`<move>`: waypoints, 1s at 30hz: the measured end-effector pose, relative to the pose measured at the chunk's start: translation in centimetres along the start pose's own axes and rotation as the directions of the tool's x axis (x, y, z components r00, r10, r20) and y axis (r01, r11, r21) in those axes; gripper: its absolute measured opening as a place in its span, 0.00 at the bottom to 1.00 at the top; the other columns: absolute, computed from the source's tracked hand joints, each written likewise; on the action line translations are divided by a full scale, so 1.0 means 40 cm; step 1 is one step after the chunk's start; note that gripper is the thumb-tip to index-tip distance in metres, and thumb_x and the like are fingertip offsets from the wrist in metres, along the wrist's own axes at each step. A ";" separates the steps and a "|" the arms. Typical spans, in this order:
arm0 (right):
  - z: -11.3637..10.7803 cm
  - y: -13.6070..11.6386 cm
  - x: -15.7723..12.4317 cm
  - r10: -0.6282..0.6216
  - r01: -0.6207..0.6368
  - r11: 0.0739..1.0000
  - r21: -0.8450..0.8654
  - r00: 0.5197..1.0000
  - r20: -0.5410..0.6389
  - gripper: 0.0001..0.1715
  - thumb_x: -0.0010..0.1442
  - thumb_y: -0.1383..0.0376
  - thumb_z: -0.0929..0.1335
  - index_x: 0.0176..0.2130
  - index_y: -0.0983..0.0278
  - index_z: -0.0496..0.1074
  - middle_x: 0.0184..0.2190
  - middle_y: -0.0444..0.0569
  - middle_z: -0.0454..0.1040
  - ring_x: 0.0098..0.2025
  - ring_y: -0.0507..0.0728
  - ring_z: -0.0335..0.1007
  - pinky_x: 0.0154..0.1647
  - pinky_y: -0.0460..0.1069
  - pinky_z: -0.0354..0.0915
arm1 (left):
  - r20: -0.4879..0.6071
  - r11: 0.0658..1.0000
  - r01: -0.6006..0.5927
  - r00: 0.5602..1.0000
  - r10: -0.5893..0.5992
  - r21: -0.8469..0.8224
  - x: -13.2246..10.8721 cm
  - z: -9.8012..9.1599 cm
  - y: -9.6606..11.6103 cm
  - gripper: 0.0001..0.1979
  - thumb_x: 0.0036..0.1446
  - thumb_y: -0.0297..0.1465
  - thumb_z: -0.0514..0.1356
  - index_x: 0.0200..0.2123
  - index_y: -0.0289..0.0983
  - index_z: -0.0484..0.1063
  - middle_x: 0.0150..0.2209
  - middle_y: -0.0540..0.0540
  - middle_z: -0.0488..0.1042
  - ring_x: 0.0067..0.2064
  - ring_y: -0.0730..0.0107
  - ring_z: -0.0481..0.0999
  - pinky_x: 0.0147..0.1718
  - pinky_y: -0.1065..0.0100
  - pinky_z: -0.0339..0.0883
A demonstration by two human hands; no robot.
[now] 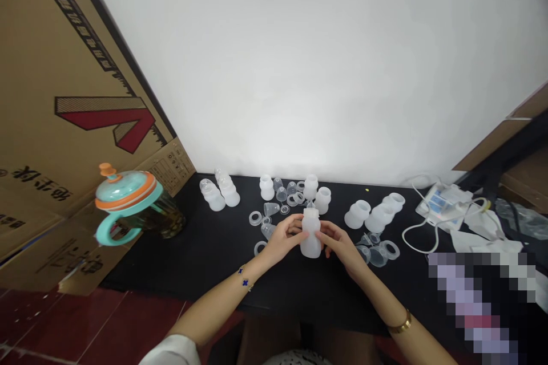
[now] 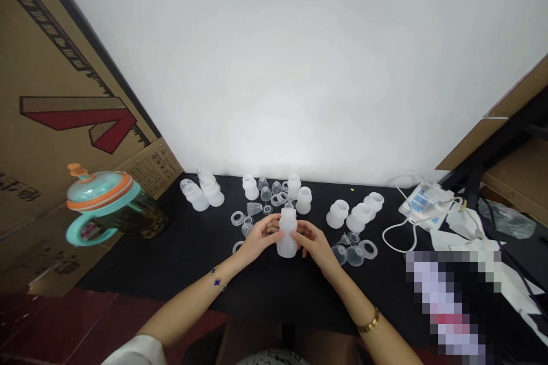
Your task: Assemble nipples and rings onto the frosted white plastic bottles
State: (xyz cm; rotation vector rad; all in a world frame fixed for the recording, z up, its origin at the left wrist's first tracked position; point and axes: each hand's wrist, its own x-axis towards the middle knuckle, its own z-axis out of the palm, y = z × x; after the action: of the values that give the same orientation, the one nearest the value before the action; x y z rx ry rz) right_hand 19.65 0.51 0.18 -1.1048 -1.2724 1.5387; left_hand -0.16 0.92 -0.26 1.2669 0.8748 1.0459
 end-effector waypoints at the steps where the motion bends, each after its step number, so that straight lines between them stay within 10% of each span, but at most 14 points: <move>1: 0.000 0.000 0.000 0.007 -0.007 1.000 0.004 1.000 0.006 0.28 0.52 0.49 0.75 0.46 0.63 0.75 0.36 0.49 0.76 0.27 0.53 0.67 0.17 0.44 0.62 | 0.000 1.000 0.007 1.000 -0.007 -0.013 0.000 0.001 0.001 0.27 0.52 0.41 0.69 0.52 0.35 0.70 0.42 0.42 0.77 0.39 0.64 0.77 0.34 0.69 0.70; 30: -0.002 0.013 0.004 -0.003 0.000 1.000 0.025 0.993 0.118 0.30 0.54 0.52 0.75 0.53 0.61 0.75 0.39 0.51 0.79 0.33 0.57 0.71 0.20 0.44 0.64 | -0.035 0.998 0.015 0.999 -0.017 -0.056 0.003 -0.006 -0.001 0.26 0.52 0.41 0.69 0.51 0.36 0.70 0.40 0.43 0.76 0.39 0.65 0.78 0.32 0.70 0.74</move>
State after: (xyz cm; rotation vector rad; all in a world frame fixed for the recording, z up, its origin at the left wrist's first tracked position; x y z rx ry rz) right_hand 19.63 0.60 -0.35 -1.0094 -1.3285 1.6351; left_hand -0.36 1.10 -0.32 1.1958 0.8755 1.0754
